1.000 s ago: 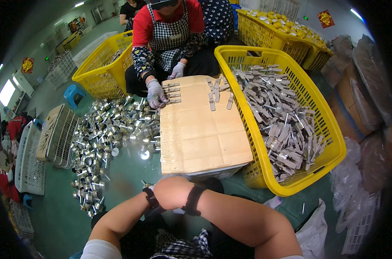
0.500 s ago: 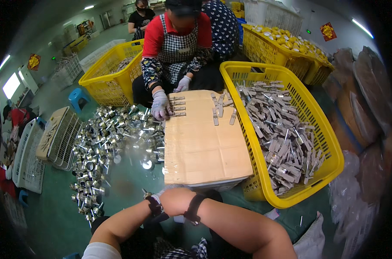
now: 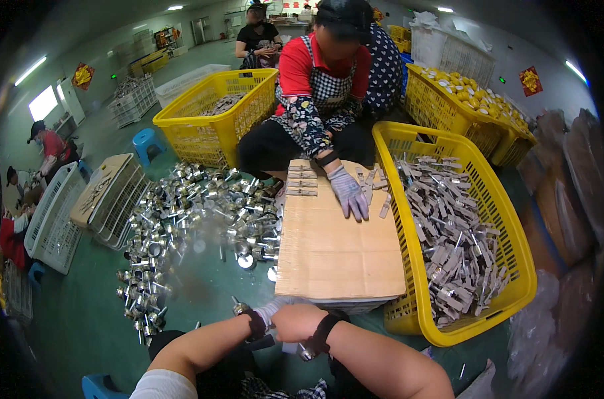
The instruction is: Applying adhesive tape to small metal hardware components and organizing them for manufacturing assembly.
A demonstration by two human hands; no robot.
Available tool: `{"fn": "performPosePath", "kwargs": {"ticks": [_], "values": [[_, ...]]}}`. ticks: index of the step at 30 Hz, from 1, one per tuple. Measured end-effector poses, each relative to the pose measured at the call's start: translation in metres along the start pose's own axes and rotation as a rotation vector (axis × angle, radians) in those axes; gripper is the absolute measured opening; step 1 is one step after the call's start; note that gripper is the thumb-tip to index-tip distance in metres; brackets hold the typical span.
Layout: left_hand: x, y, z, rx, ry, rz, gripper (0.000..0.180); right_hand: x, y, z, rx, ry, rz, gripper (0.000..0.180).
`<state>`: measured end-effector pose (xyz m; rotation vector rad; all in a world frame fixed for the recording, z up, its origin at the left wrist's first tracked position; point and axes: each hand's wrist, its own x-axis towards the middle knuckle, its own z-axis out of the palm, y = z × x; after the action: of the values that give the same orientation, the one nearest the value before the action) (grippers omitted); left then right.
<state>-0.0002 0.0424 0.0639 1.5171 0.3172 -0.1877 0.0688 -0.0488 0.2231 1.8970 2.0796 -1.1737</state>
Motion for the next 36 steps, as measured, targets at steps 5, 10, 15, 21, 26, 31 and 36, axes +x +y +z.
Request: {"fn": "performPosePath", "kwargs": {"ticks": [5,10,15,21,26,31,36], "values": [[0.006,-0.009,-0.01,-0.38,-0.074,-0.163,0.032,-0.001,-0.009,-0.011,0.069,-0.099,0.047,0.031],[0.022,-0.039,-0.004,-0.162,0.05,-0.031,0.029,0.009,0.008,0.003,0.026,-0.077,0.001,0.035],[0.029,-0.053,-0.008,-0.314,-0.088,-0.045,0.037,0.011,0.01,0.007,0.017,-0.114,0.051,0.04],[0.023,-0.037,-0.005,-0.238,-0.09,-0.067,0.031,0.016,0.015,0.012,0.055,-0.127,0.081,0.04],[0.013,-0.014,-0.005,0.209,-0.045,0.092,0.026,0.016,0.018,0.011,0.069,-0.1,0.058,0.038],[0.003,0.008,0.002,0.228,0.033,-0.034,0.027,0.004,0.006,-0.002,0.05,-0.068,0.02,0.033],[0.012,-0.021,-0.007,0.177,-0.008,-0.015,0.028,-0.003,0.0,-0.007,0.058,-0.056,0.008,0.033]]}}
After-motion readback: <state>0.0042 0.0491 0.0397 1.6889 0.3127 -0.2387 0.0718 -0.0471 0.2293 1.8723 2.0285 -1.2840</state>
